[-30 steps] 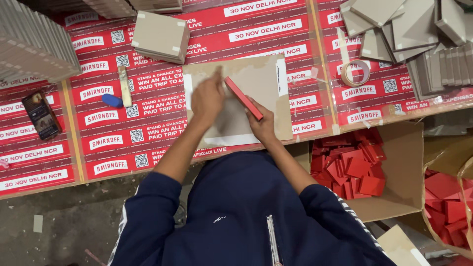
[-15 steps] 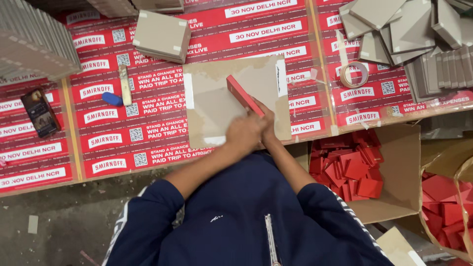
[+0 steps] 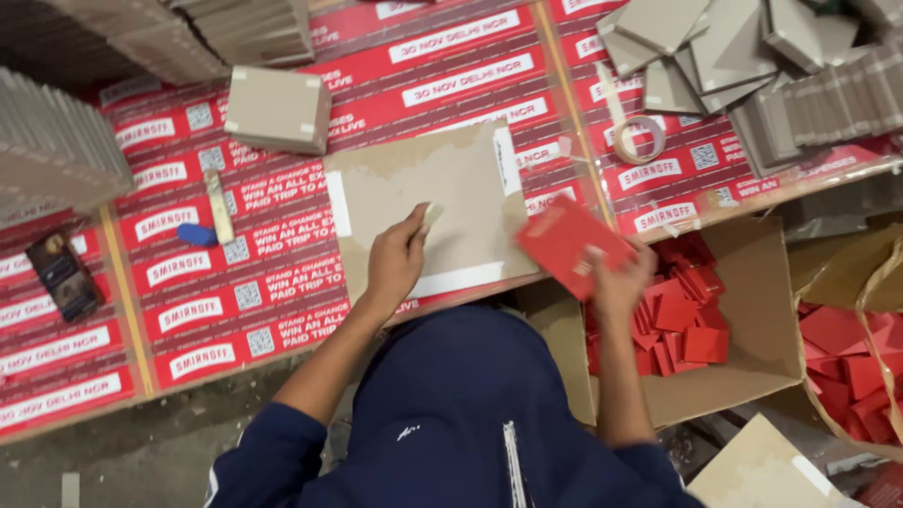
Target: The person folds a red rectangular paper item into a smaller packet on a workbench. They repeatedly fold edges, crease the folds, and flip the item to complete the folding. The finished folded item is placed on a stack of similar items.
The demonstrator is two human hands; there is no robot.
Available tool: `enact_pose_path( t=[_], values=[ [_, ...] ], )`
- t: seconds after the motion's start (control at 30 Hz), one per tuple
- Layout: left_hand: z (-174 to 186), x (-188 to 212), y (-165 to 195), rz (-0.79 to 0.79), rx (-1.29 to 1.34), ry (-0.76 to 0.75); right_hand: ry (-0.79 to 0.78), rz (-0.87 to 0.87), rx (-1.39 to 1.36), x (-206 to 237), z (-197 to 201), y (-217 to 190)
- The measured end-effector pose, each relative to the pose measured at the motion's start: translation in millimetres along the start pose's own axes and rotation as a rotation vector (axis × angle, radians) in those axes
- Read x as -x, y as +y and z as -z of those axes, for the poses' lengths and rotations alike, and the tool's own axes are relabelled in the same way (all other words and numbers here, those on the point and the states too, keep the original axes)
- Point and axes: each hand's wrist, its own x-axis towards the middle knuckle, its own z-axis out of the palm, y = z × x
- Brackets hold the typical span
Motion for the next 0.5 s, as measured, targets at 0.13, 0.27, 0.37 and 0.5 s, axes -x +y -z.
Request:
enact_pose_path(
  t=[0.13,0.27,0.37,0.5],
  values=[
    [-10,-8,-12,0.039,-0.112,-0.010,0.738,-0.047,-0.576,19,76,72],
    [-35,-29,-33,-0.077,-0.276,-0.009,0.670,-0.288,-0.754,58,76,96],
    [-46,-61,-54,-0.124,-0.499,-0.026,0.550,-0.456,-0.556,71,22,73],
    [-44,-125,-87,-0.236,-0.703,0.078,0.286,-0.269,-0.591,23,-56,8]
  ],
)
